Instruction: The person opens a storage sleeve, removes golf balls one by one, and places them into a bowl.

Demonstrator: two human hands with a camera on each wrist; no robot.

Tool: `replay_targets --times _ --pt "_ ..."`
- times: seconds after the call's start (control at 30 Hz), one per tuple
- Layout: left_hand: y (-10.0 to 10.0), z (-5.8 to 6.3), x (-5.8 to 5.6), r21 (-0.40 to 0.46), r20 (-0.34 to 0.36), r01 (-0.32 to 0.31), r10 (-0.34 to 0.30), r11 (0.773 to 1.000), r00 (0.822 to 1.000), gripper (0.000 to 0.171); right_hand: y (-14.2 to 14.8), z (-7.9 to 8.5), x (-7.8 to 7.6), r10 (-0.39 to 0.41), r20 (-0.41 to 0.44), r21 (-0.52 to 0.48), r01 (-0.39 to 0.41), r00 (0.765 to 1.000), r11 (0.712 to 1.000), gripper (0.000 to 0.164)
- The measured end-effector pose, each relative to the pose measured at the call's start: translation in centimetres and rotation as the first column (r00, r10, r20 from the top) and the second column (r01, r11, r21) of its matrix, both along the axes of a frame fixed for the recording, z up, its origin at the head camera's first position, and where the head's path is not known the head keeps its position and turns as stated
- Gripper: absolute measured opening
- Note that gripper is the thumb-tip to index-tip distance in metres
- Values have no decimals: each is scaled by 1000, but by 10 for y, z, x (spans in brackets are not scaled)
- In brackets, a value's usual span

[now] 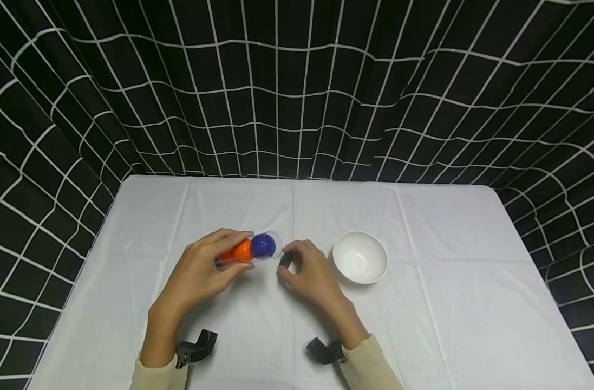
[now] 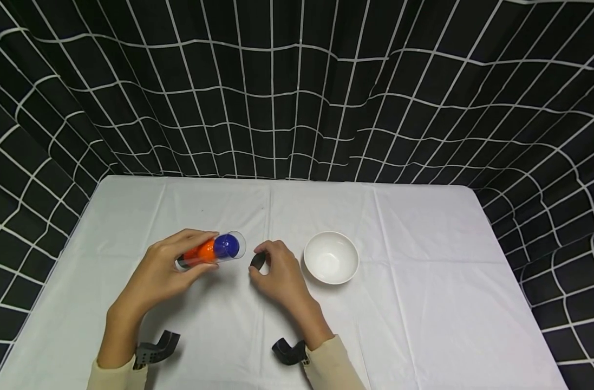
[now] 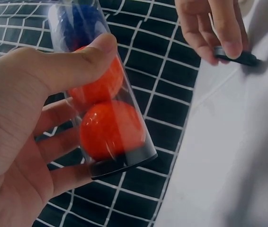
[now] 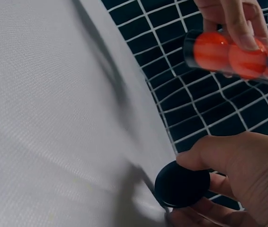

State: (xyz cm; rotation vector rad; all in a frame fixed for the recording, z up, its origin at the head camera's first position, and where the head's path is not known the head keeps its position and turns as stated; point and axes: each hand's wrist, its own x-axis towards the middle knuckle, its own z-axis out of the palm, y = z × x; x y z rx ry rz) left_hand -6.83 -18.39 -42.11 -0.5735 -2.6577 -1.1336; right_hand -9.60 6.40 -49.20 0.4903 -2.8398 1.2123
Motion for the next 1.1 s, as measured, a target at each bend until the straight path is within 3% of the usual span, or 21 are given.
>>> replay_targets --times 0.6,0.83,1.1 --pt "0 -2 0 -34 0 -6 6 999 1000 52 6 8 5 40 15 122 -42 999 992 43" --pt "0 -3 0 -56 5 -17 17 998 1000 52 8 5 5 35 61 185 -46 998 982 42" --pt "1 -3 0 -81 -5 -25 25 996 1000 53 8 3 4 40 67 173 -51 997 984 40"
